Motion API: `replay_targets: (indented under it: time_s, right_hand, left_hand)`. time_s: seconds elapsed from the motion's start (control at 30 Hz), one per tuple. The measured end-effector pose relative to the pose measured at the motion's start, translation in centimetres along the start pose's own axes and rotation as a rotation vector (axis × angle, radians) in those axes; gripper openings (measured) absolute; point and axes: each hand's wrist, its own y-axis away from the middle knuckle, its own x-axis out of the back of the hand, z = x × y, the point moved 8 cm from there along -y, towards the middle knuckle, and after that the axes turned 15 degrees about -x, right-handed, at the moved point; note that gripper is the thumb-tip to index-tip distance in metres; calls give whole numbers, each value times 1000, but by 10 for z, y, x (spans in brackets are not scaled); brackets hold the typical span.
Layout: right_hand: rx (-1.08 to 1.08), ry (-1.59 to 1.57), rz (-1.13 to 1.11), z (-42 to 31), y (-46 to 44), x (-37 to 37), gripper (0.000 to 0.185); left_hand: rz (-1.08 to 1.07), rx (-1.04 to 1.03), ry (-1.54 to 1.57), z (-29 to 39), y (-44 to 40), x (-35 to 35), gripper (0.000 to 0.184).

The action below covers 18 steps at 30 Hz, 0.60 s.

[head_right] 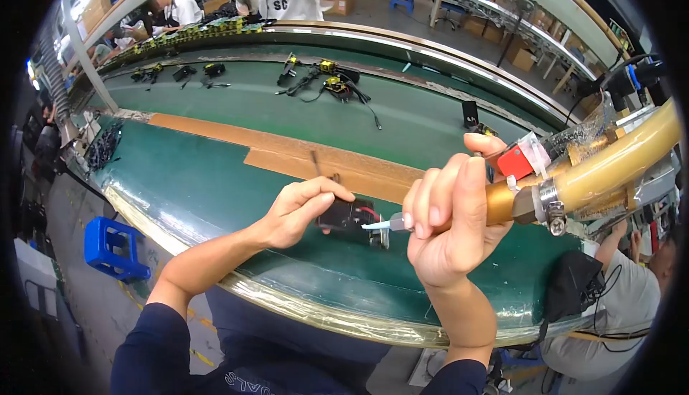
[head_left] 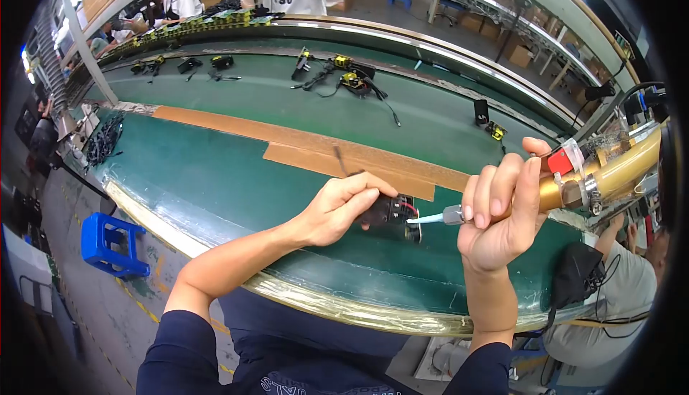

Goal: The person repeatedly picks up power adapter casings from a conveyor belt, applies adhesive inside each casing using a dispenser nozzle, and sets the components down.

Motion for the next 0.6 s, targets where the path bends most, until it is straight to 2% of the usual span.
replay_targets:
  time_s: [0.6]
  right_hand:
    - [-42, -66, -50, 8, -2, -19, 21]
  left_hand:
    - [76, -14, 168, 25, 4, 5, 18]
